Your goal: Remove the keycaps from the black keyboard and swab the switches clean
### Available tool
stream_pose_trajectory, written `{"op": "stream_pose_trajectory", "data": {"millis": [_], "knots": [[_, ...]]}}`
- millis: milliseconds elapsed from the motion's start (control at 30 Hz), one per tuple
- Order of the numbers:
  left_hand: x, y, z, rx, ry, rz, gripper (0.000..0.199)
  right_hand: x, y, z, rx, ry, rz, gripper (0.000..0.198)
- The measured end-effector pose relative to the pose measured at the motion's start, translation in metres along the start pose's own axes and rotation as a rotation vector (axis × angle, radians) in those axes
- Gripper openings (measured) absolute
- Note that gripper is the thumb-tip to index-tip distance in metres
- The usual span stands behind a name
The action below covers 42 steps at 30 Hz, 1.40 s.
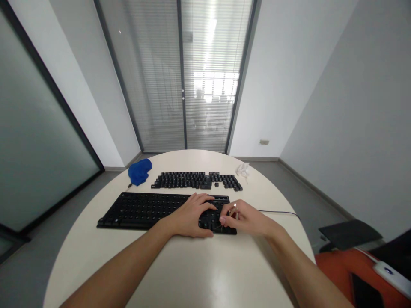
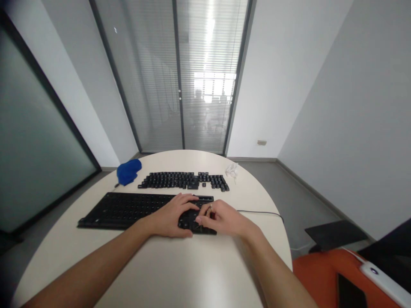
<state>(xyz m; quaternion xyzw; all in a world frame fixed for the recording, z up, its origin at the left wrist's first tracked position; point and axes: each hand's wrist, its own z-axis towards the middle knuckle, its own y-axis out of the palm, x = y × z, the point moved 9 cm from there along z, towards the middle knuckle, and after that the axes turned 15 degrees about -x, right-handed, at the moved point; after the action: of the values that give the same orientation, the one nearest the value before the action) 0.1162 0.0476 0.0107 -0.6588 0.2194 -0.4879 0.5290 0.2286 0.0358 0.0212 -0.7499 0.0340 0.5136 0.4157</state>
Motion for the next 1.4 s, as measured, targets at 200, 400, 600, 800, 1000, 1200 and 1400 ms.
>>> {"op": "stream_pose_trajectory", "data": {"millis": [200,400,600,800,1000,1200,1400], "knots": [[-0.001,0.002,0.001,-0.016,0.002,0.014,0.07,-0.006,0.001,0.001,-0.006,-0.07,0.008,0.038],[-0.002,0.002,0.001,-0.014,0.0,-0.012,0.066,-0.02,0.011,0.008,-0.007,-0.106,-0.159,0.032],[0.001,-0.001,0.001,-0.002,0.007,-0.011,0.06,-0.015,0.012,0.013,0.022,-0.022,-0.364,0.023],[0.002,0.0,0.0,-0.007,0.029,-0.003,0.068,0.001,0.011,0.015,-0.016,-0.046,-0.225,0.018],[-0.001,0.002,0.0,-0.004,0.024,0.01,0.064,0.002,0.01,0.015,-0.025,-0.09,-0.153,0.016],[0.004,-0.002,-0.001,-0.003,0.019,0.031,0.055,0.025,-0.006,0.003,0.033,-0.012,0.062,0.028],[0.001,-0.007,-0.002,0.062,0.008,-0.063,0.047,0.032,-0.014,0.002,0.138,-0.025,0.049,0.037]]}}
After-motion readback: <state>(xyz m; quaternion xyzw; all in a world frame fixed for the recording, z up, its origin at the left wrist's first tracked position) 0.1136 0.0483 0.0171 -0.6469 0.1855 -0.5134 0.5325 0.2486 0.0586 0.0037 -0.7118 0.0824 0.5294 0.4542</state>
